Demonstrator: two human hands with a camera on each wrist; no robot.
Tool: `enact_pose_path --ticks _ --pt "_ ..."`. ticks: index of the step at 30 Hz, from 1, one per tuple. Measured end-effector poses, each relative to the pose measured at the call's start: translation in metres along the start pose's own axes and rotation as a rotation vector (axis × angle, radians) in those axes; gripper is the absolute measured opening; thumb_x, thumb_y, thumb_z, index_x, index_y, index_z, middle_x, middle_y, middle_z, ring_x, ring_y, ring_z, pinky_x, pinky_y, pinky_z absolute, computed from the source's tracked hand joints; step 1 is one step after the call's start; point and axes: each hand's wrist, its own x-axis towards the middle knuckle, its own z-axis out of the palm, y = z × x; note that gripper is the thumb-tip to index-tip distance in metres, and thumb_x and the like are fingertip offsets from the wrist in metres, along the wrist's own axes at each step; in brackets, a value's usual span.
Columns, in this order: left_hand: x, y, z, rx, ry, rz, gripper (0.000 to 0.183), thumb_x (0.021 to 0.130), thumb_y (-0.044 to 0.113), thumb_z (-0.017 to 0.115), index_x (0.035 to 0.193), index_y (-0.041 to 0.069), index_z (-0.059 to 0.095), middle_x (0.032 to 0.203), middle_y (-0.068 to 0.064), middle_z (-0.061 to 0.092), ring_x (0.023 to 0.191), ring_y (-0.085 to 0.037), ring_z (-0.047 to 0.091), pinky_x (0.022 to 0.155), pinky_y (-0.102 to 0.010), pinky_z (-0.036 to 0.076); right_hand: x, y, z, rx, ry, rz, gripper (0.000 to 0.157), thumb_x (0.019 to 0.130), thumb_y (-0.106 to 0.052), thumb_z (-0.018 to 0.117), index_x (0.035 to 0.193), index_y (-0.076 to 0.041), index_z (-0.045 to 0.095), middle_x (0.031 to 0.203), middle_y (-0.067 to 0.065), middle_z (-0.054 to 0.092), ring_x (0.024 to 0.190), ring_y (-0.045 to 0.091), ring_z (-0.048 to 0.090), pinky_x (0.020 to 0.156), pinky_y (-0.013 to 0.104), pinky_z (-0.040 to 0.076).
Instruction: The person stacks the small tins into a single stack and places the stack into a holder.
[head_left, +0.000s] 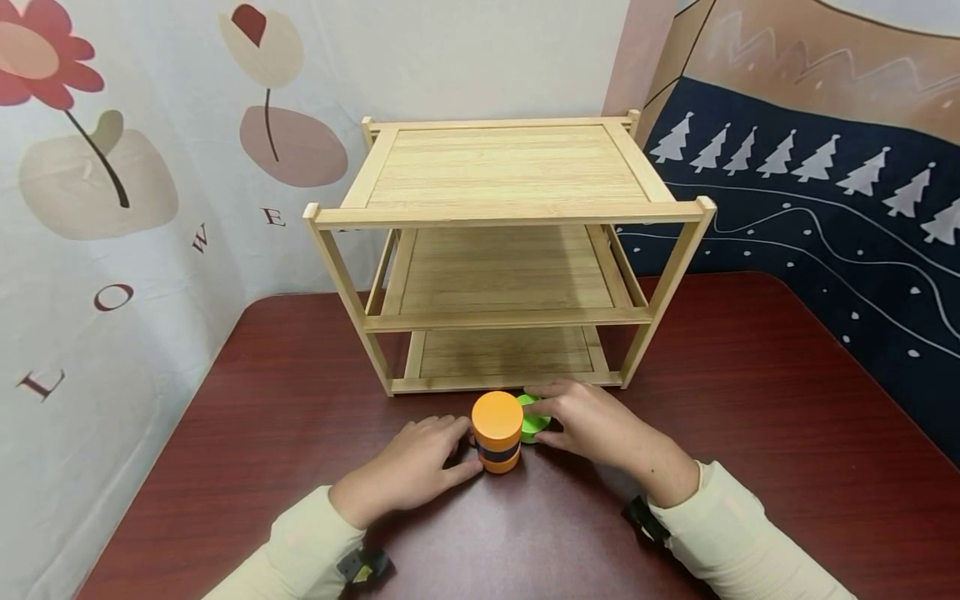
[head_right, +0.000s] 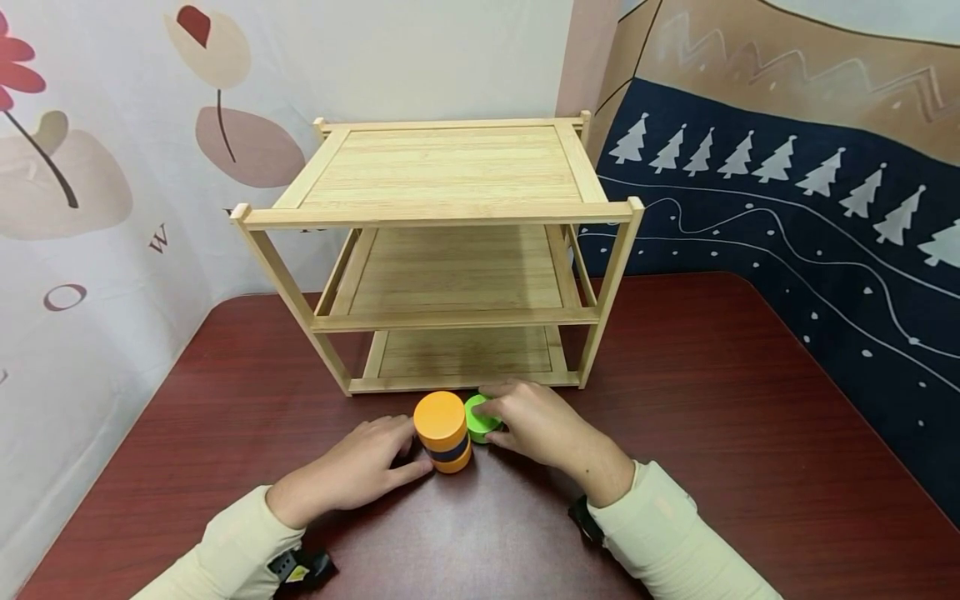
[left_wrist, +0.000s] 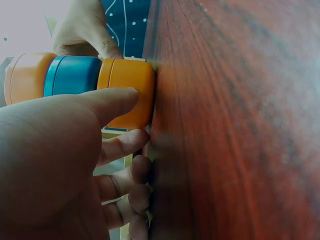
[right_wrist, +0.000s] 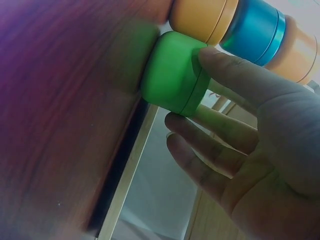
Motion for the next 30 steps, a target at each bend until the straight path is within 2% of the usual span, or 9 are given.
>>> enact_pose_path --ticks 30 --pt "-0.0002 -0.0005 0.0011 0.005 0.017 0.008 0.028 0.093 0.043 0.067 0.106 0.020 0.058 0.079 0.009 0.049 0.079 -0.011 0.049 0.073 -0.037 0.042 -0.0006 0.0007 0.0017 0.021 0.002 0.002 0.031 0.081 -0.017 0.084 0.110 -0.010 0.074 0.119 0.010 0.070 0.104 0.023 0.070 0.083 0.036 0.058"
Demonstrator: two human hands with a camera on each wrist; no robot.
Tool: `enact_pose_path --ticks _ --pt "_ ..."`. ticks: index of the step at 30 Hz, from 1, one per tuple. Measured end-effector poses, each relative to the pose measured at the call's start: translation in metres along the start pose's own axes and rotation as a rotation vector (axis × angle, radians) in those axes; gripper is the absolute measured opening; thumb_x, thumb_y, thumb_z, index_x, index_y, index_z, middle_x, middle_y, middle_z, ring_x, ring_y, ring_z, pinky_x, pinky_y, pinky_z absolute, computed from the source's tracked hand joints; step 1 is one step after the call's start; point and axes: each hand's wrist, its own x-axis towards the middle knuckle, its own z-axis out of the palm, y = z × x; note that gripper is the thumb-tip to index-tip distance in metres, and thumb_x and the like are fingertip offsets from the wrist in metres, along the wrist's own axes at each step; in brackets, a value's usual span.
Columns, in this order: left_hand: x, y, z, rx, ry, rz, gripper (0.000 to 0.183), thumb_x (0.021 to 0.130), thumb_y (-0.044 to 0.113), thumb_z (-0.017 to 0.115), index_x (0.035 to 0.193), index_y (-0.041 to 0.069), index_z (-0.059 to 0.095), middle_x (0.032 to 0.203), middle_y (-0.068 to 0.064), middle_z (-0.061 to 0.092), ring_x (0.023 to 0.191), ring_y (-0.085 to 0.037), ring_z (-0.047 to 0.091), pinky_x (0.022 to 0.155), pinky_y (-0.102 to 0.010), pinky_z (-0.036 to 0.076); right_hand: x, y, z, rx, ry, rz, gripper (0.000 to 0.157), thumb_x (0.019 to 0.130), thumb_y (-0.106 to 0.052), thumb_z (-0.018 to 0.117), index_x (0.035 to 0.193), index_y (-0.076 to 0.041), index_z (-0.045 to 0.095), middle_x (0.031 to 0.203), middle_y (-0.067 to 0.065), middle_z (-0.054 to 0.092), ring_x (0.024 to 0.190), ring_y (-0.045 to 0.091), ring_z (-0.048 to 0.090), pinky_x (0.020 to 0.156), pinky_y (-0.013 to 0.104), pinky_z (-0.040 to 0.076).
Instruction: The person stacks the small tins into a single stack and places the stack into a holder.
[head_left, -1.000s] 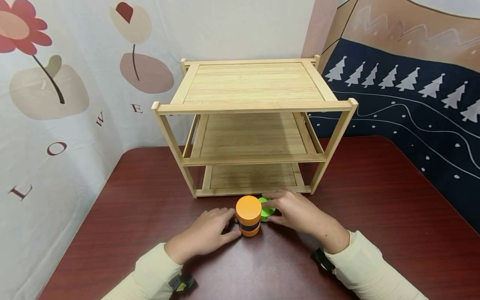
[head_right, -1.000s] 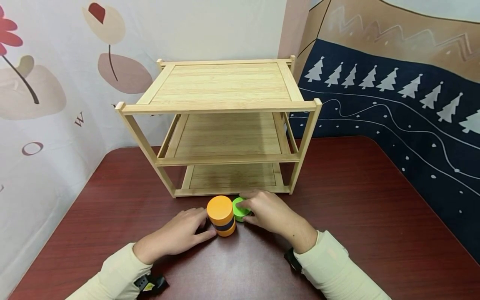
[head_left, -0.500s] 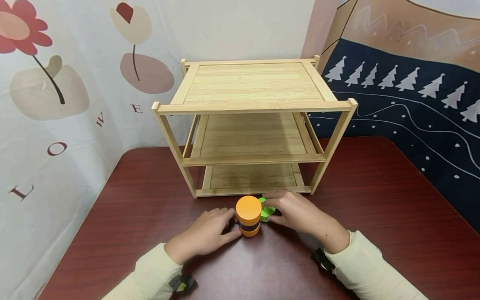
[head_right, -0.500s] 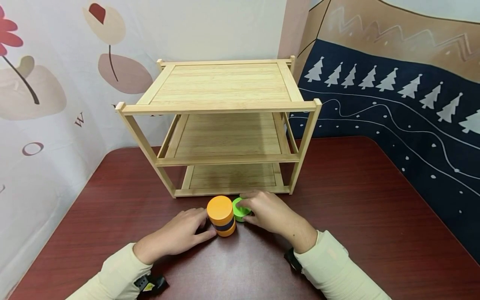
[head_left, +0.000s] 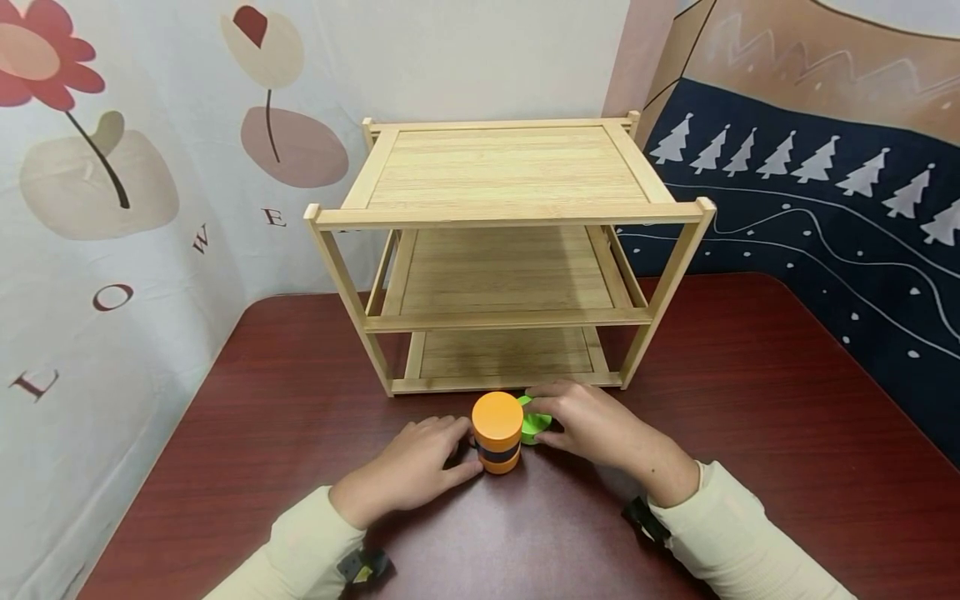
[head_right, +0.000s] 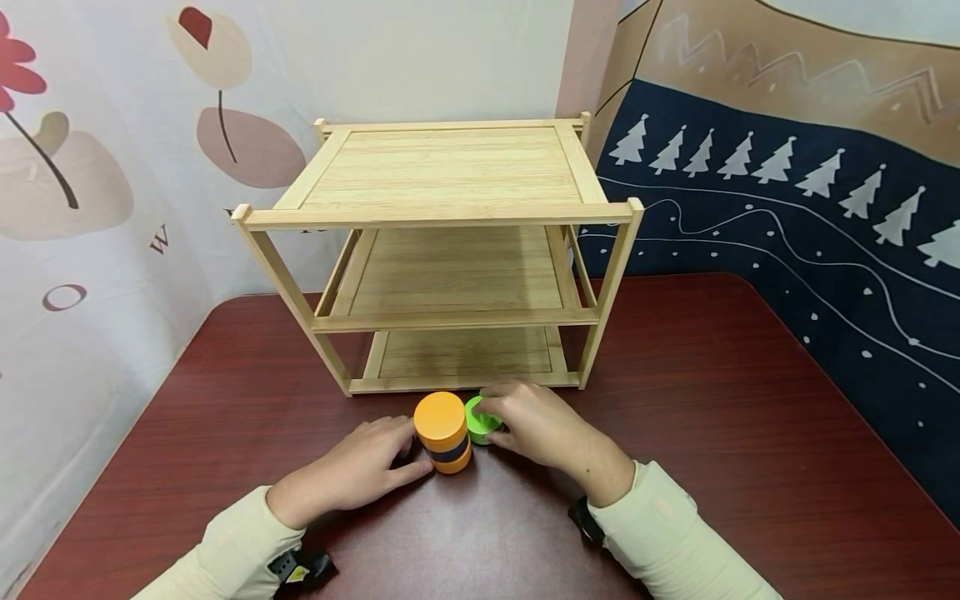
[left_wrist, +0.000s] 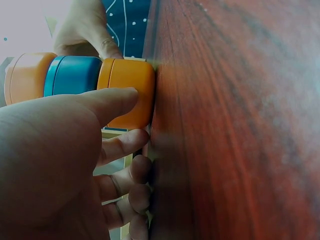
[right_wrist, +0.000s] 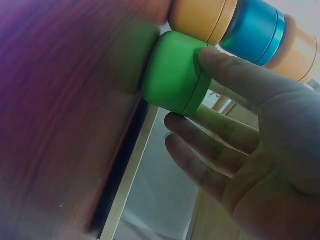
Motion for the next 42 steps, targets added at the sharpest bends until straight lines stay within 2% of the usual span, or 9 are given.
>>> enact_pose_path --ticks 29,42 --pt "0.0003 -0.0002 0.0001 -0.004 0.005 0.000 0.027 0.092 0.043 0.068 0.105 0.021 0.057 0.078 0.010 0.048 0.078 -0.011 0.047 0.071 -0.036 0.040 -0.0022 -0.0004 -0.0054 -0.030 0.036 -0.022 0.030 0.081 -0.019 0.084 0.108 -0.013 0.074 0.113 0.006 0.069 0.095 0.017 0.068 0.077 0.031 0.056" --pt "0.0000 -0.0005 0.0005 -0.006 0.012 0.003 0.027 0.092 0.043 0.068 0.104 0.021 0.057 0.076 0.010 0.047 0.077 -0.011 0.047 0.070 -0.035 0.039 -0.0029 0.0003 -0.0070 0.004 0.057 -0.029 0.029 0.081 -0.018 0.084 0.107 -0.013 0.073 0.111 0.005 0.068 0.087 0.014 0.067 0.073 0.027 0.055"
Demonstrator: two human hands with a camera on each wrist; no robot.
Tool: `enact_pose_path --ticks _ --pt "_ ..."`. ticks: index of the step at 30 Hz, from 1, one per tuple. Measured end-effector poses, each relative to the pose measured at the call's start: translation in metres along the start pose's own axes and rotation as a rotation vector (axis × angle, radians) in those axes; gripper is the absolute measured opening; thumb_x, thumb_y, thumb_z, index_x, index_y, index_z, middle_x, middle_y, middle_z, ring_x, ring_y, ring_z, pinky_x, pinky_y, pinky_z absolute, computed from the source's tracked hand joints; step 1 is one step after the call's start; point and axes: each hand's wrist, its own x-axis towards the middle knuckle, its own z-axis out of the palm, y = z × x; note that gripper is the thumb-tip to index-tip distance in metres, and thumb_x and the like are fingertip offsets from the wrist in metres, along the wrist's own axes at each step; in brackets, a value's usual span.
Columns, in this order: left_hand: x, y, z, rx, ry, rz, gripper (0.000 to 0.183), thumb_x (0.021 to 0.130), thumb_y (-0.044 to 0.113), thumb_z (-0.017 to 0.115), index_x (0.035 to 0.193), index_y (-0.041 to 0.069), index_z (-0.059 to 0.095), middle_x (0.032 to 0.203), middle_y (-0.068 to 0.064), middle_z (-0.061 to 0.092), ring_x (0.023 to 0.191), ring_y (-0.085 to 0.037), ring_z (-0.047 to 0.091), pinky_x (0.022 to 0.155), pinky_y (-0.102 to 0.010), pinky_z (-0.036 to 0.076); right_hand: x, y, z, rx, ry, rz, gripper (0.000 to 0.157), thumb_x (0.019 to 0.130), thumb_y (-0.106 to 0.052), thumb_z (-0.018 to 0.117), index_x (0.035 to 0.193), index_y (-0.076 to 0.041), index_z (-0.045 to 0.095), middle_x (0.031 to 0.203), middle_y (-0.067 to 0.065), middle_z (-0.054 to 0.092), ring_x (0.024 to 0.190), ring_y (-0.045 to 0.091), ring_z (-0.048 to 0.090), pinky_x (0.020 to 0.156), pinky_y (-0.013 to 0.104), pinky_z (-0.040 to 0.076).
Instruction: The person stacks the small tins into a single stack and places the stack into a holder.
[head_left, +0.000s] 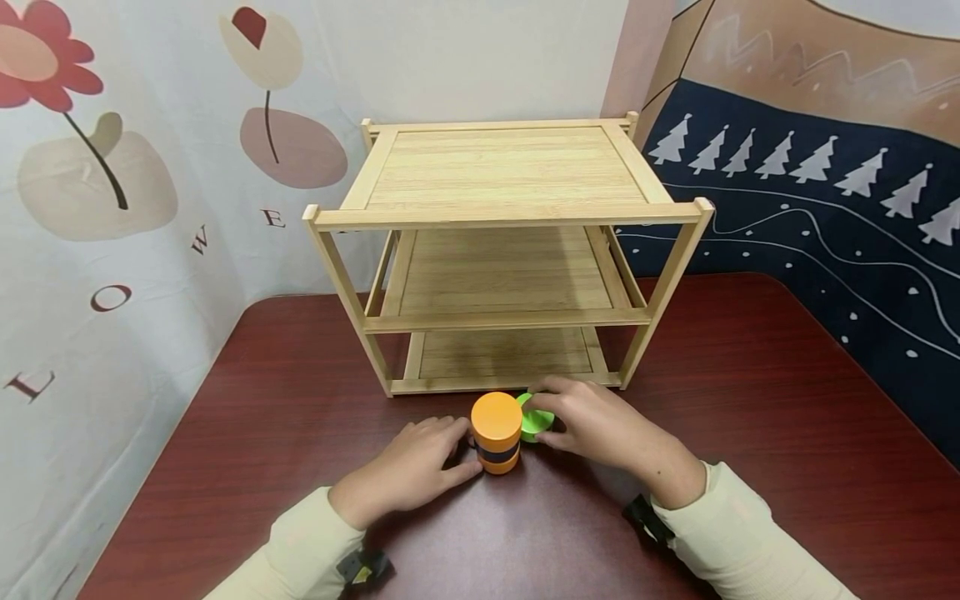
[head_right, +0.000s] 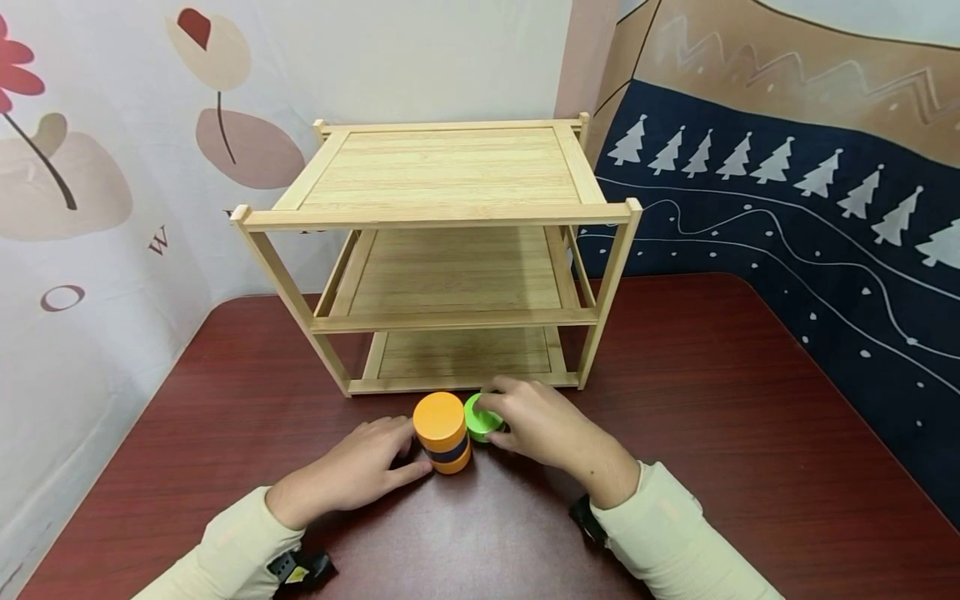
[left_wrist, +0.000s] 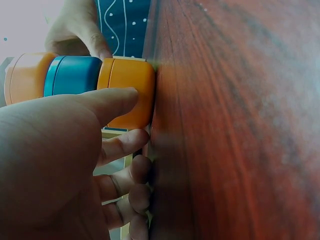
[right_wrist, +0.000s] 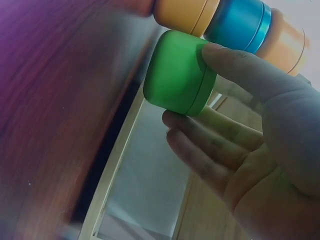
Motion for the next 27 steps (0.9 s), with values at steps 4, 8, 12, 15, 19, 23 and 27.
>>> enact_pose_path --ticks 4,8,12,15,19,23,27 --pt "-0.0002 -0.0002 0.0003 0.001 -0.003 0.000 0.027 0.092 0.043 0.068 0.104 0.021 0.057 0.077 0.010 0.047 0.077 -0.011 0.047 0.071 -0.035 0.039 -0.0003 -0.0007 -0.0013 0.014 -0.003 0.007 0.029 0.081 -0.018 0.083 0.108 -0.013 0.073 0.112 0.005 0.068 0.089 0.014 0.068 0.074 0.027 0.055" --pt "-0.0002 -0.0003 0.0005 0.003 -0.002 0.001 0.027 0.092 0.043 0.068 0.104 0.021 0.057 0.077 0.010 0.047 0.077 -0.011 0.047 0.071 -0.035 0.039 -0.0004 -0.0009 -0.0025 0.024 0.003 0.009 0.029 0.081 -0.017 0.083 0.108 -0.013 0.073 0.112 0.006 0.067 0.088 0.014 0.067 0.073 0.026 0.055" --pt "-0.0003 -0.0002 0.0005 0.004 0.000 0.003 0.027 0.092 0.043 0.068 0.104 0.021 0.057 0.077 0.010 0.047 0.077 -0.011 0.047 0.071 -0.035 0.039 -0.0003 -0.0011 -0.0034 0.037 0.011 0.008 0.029 0.082 -0.016 0.083 0.109 -0.013 0.072 0.114 0.006 0.067 0.088 0.013 0.067 0.073 0.025 0.055" --pt "-0.0004 -0.0001 0.0004 0.003 0.001 0.003 0.027 0.092 0.043 0.068 0.103 0.021 0.057 0.076 0.010 0.047 0.077 -0.011 0.047 0.071 -0.035 0.039 -0.0004 -0.0012 -0.0042 0.045 0.017 0.004 0.029 0.082 -0.016 0.082 0.109 -0.013 0.072 0.115 0.007 0.066 0.089 0.014 0.067 0.073 0.025 0.055" --pt "-0.0003 -0.0001 0.0004 0.005 0.002 0.005 0.027 0.092 0.043 0.068 0.103 0.021 0.057 0.076 0.010 0.047 0.077 -0.011 0.047 0.070 -0.035 0.039 -0.0006 -0.0015 -0.0055 0.045 0.027 -0.007 0.028 0.081 -0.015 0.083 0.108 -0.013 0.072 0.116 0.007 0.066 0.090 0.015 0.067 0.074 0.025 0.055" --pt "-0.0002 -0.0002 0.0006 0.007 0.003 0.006 0.027 0.092 0.043 0.068 0.103 0.020 0.057 0.077 0.010 0.047 0.077 -0.010 0.047 0.070 -0.035 0.039 -0.0007 -0.0017 -0.0069 0.047 0.030 -0.015 0.028 0.081 -0.015 0.083 0.107 -0.013 0.072 0.115 0.007 0.066 0.089 0.015 0.067 0.073 0.025 0.055" --pt "-0.0004 -0.0001 0.0004 0.006 0.002 0.004 0.027 0.092 0.043 0.068 0.104 0.021 0.057 0.077 0.009 0.048 0.077 -0.011 0.047 0.071 -0.035 0.039 -0.0007 -0.0024 -0.0082 0.054 0.038 -0.022 0.029 0.081 -0.014 0.083 0.108 -0.012 0.072 0.116 0.007 0.066 0.090 0.015 0.067 0.074 0.025 0.055"
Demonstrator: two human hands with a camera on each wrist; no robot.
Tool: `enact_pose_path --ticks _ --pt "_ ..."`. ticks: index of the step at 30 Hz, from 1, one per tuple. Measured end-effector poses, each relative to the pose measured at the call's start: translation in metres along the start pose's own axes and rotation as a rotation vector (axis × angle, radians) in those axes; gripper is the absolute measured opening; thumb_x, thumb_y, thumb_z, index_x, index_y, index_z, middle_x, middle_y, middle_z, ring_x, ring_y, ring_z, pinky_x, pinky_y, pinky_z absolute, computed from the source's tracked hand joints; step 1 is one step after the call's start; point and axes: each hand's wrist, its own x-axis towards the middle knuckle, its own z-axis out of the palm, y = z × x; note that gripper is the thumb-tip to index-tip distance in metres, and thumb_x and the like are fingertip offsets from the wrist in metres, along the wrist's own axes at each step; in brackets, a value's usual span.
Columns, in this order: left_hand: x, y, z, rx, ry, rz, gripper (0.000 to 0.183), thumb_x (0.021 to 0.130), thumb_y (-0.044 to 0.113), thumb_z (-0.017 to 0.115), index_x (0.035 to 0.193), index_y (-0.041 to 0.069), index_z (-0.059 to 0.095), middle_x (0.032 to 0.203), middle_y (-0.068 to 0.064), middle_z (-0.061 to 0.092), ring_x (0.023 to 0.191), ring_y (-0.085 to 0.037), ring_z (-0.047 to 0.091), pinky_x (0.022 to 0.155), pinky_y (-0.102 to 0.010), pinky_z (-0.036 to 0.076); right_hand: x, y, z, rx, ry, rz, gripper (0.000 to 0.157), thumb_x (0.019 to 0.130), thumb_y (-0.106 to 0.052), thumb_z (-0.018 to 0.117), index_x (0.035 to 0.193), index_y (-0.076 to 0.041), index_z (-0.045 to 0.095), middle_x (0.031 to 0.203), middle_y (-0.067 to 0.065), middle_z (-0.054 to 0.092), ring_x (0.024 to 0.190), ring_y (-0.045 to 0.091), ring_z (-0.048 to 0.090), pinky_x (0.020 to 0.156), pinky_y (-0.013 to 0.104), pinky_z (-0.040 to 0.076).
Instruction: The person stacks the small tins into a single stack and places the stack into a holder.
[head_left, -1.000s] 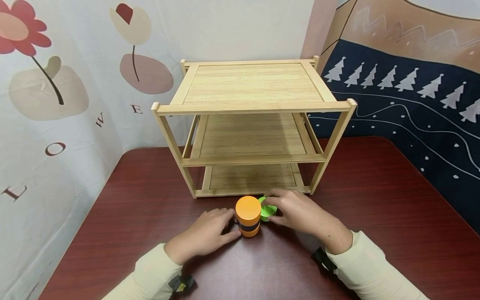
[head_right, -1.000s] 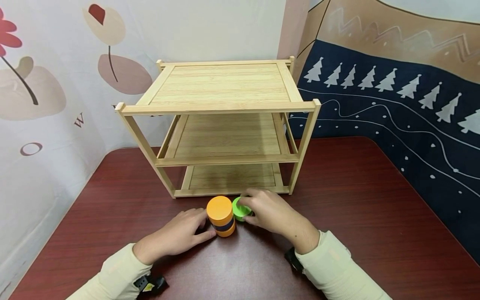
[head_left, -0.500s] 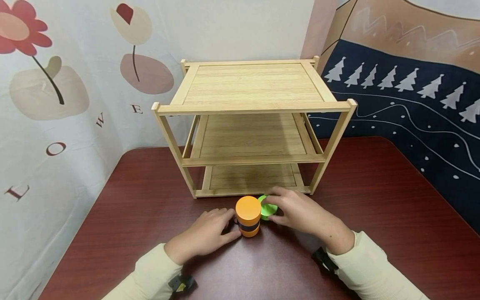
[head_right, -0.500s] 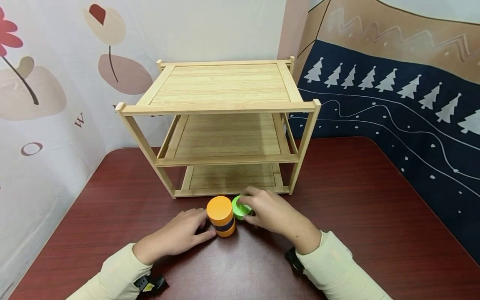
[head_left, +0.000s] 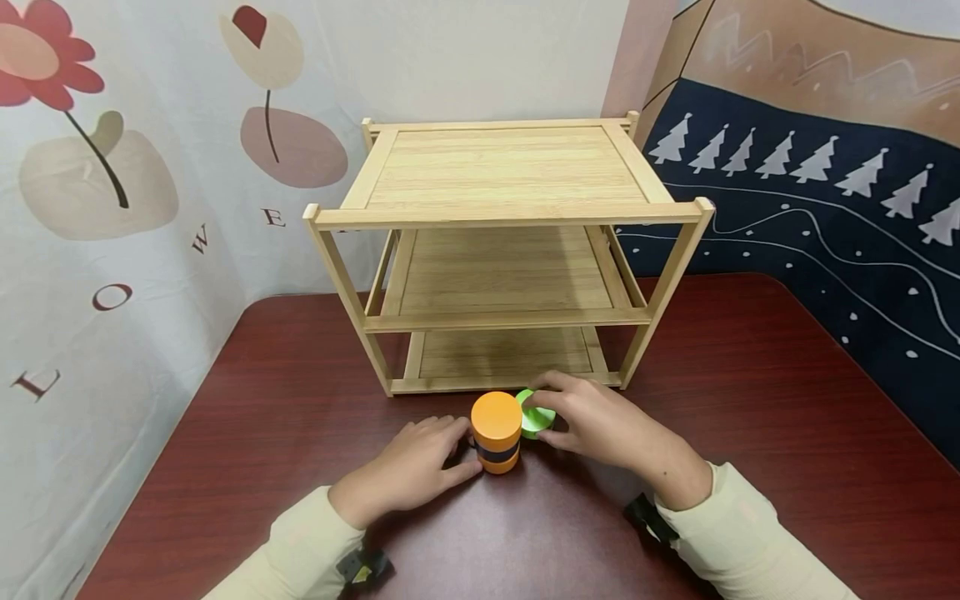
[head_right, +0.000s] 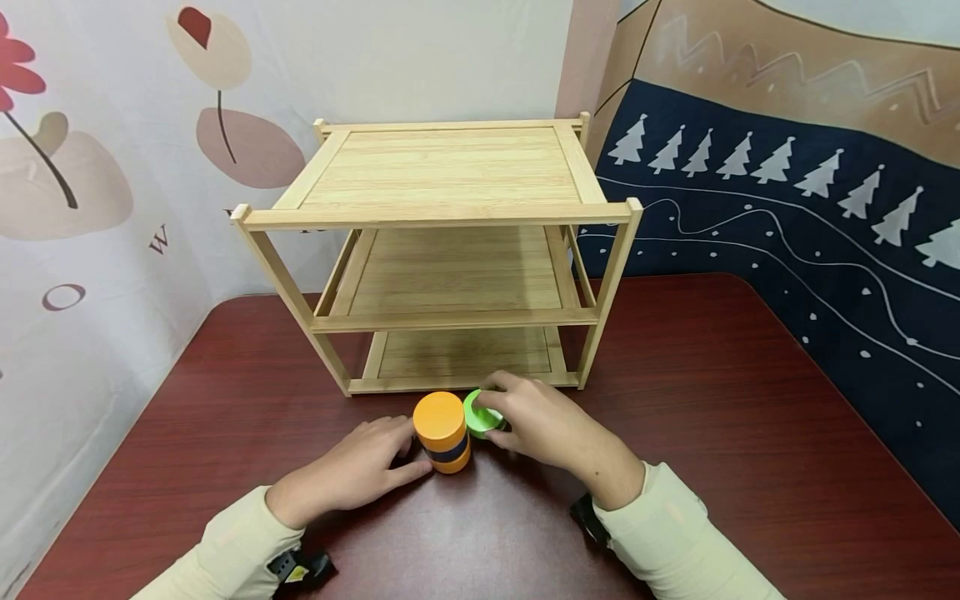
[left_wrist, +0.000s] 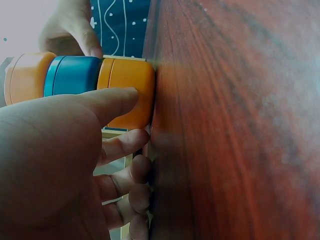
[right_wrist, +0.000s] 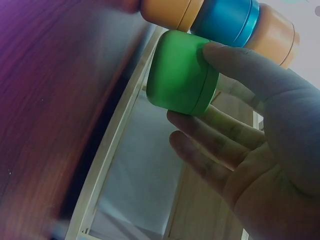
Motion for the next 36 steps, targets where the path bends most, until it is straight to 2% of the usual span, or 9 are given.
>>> enact_pose_path --ticks 10,23,36 --pt "0.0003 0.0001 0.0002 0.003 0.000 0.003 0.028 0.093 0.043 0.067 0.106 0.021 0.058 0.078 0.010 0.048 0.078 -0.011 0.047 0.072 -0.035 0.040 0.0000 -0.0015 -0.0018 -0.002 0.004 0.009 0.031 0.081 -0.014 0.083 0.110 -0.012 0.072 0.121 0.008 0.065 0.092 0.015 0.069 0.076 0.026 0.056" --pt "0.0001 0.0012 -0.0016 0.001 0.006 0.009 0.028 0.093 0.045 0.067 0.103 0.020 0.058 0.077 0.010 0.048 0.076 -0.010 0.046 0.068 -0.034 0.039 0.0004 -0.0005 -0.0027 -0.004 0.045 -0.028 0.031 0.080 -0.012 0.083 0.109 -0.012 0.072 0.121 0.008 0.065 0.092 0.015 0.069 0.077 0.026 0.057" --pt "-0.0002 0.0011 -0.0011 -0.013 -0.014 -0.008 0.028 0.093 0.043 0.067 0.105 0.020 0.058 0.077 0.009 0.048 0.077 -0.012 0.047 0.071 -0.036 0.039 0.0006 -0.0014 -0.0044 -0.014 0.075 -0.048 0.033 0.079 -0.013 0.083 0.110 -0.012 0.071 0.120 0.008 0.065 0.090 0.015 0.069 0.076 0.025 0.057"
